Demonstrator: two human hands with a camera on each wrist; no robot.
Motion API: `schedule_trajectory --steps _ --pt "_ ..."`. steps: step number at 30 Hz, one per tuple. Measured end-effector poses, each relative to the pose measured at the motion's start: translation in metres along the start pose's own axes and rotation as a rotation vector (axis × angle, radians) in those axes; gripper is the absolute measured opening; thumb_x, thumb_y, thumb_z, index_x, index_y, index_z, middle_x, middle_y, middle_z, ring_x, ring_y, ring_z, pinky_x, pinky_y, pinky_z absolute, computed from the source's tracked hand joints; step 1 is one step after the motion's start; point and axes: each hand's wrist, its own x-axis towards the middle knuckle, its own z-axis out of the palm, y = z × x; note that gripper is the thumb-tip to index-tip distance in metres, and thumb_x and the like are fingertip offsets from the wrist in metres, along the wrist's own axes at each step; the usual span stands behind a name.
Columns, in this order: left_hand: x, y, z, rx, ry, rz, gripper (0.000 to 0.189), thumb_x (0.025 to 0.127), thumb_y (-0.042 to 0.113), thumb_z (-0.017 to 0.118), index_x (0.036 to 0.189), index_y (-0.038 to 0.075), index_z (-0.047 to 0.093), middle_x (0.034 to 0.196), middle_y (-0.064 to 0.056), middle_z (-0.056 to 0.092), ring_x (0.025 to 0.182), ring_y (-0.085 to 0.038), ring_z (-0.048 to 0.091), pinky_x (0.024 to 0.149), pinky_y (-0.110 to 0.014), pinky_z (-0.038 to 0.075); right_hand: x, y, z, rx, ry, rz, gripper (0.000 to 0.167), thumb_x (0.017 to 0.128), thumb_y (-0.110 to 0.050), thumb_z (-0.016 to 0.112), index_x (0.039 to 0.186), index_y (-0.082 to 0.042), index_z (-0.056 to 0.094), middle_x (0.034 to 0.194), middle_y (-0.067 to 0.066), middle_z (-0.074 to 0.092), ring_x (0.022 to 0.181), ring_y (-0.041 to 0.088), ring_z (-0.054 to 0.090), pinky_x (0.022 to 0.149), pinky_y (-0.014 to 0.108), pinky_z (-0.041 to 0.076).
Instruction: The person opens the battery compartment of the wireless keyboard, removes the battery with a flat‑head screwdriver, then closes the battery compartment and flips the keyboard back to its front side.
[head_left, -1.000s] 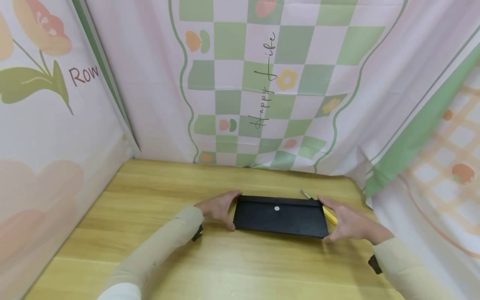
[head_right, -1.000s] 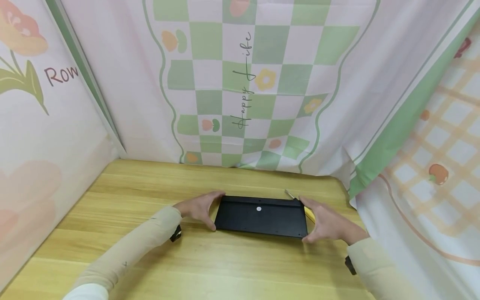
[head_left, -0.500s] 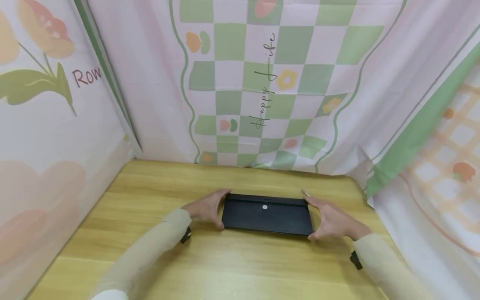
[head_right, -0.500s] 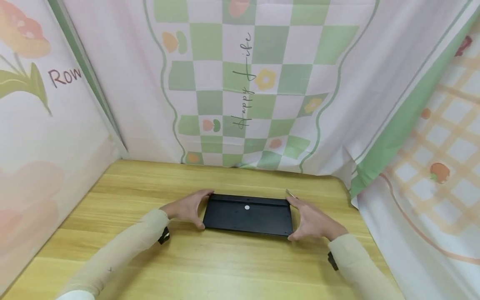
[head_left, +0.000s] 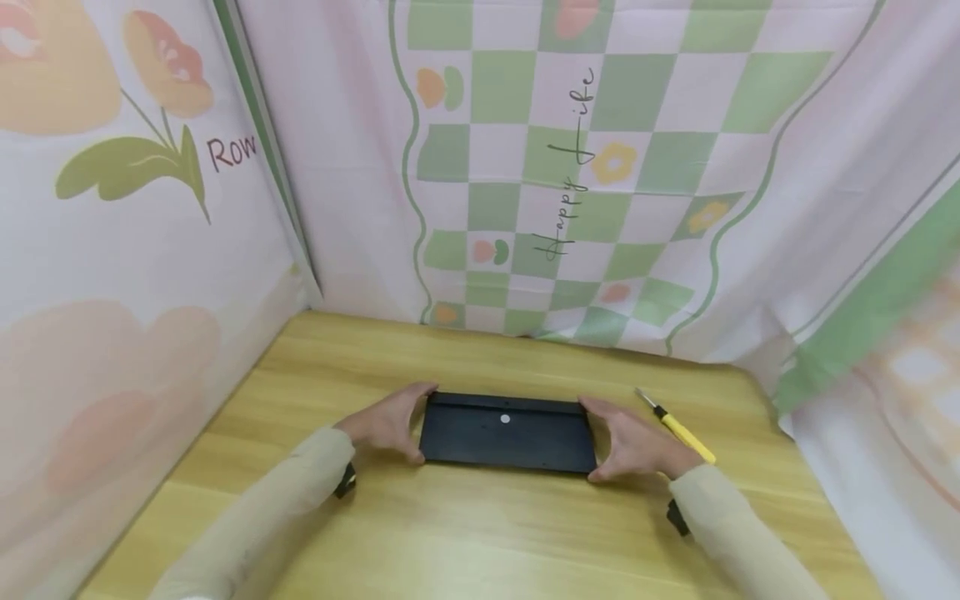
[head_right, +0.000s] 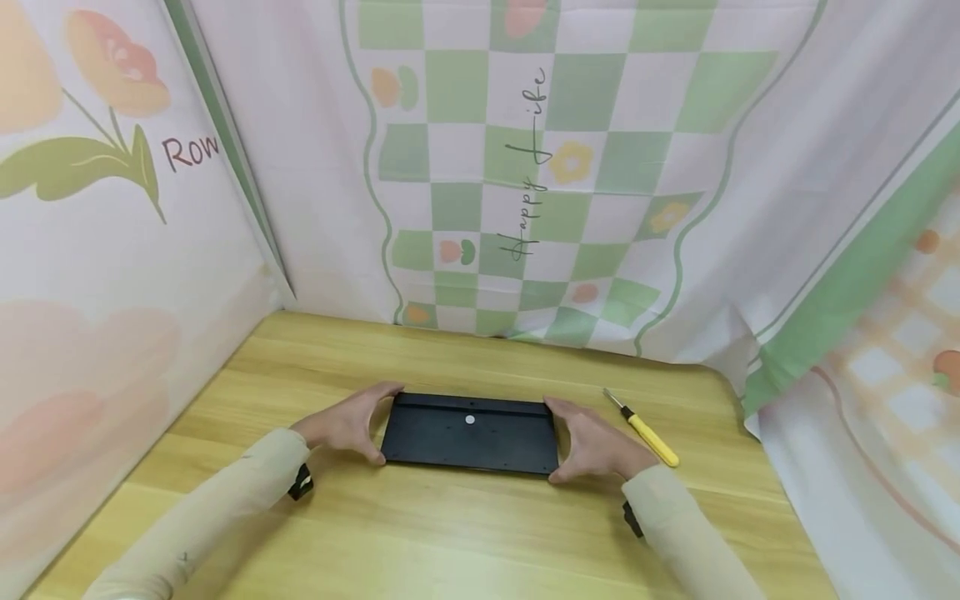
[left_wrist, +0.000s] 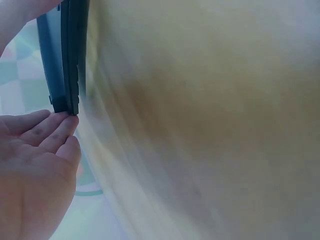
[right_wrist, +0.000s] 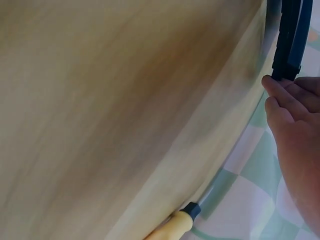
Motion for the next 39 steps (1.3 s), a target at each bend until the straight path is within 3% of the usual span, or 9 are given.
schedule_trajectory --steps 6,13,22,25,30,39 --pt "-0.003 -0.004 0.000 -0.022 0.007 0.008 0.129 0.064 0.020 0.100 0.168 0.010 0.023 0.175 -0.014 0.025 0.161 -0.037 0.026 0.131 -0.059 0.027 0.003 -0.001 0.001 0.045 -0.054 0.034 0.130 0.066 -0.041 0.100 0.162 0.009 0.029 0.166 0.031 0.036 0.150 0.050 0.042 0.122 0.064 0.039" --pt "-0.003 -0.001 0.000 -0.015 -0.001 -0.006 0.129 0.066 0.021 0.101 0.168 0.012 0.024 0.176 -0.012 0.023 0.162 -0.036 0.024 0.132 -0.059 0.025 0.003 0.000 0.002 0.062 -0.063 0.034 0.131 0.065 -0.041 0.101 0.162 0.009 0.028 0.166 0.031 0.035 0.151 0.049 0.040 0.123 0.063 0.037" --pt "-0.003 -0.001 -0.003 -0.022 -0.031 0.009 0.128 0.068 0.030 0.102 0.168 0.008 0.025 0.175 -0.014 0.026 0.162 -0.038 0.025 0.132 -0.058 0.026 0.002 0.002 -0.002 0.046 -0.070 0.044 0.127 0.071 -0.053 0.096 0.161 0.009 0.031 0.164 0.029 0.040 0.149 0.048 0.044 0.121 0.063 0.040" --pt "-0.003 -0.001 -0.004 -0.029 -0.037 0.008 0.129 0.068 0.031 0.102 0.168 0.009 0.024 0.175 -0.013 0.025 0.162 -0.038 0.025 0.132 -0.058 0.026 0.007 0.000 -0.008 0.015 -0.037 0.041 0.117 0.077 -0.053 0.092 0.159 0.008 0.036 0.161 0.029 0.046 0.146 0.048 0.048 0.118 0.062 0.044" --pt "-0.001 -0.002 -0.004 -0.018 -0.038 0.017 0.129 0.068 0.030 0.102 0.168 0.009 0.024 0.175 -0.014 0.025 0.162 -0.038 0.025 0.132 -0.057 0.025 0.019 -0.004 -0.020 -0.056 0.043 -0.010 0.088 0.086 -0.038 0.089 0.151 0.007 0.051 0.147 0.026 0.061 0.136 0.046 0.059 0.110 0.061 0.052" --pt "-0.002 -0.003 -0.002 0.002 -0.038 0.013 0.127 0.069 0.029 0.101 0.168 0.010 0.024 0.175 -0.015 0.026 0.161 -0.038 0.026 0.132 -0.058 0.026 0.043 -0.021 -0.030 -0.059 0.024 -0.049 0.048 0.091 -0.020 0.084 0.131 -0.001 0.068 0.121 0.012 0.076 0.112 0.031 0.072 0.097 0.049 0.061"
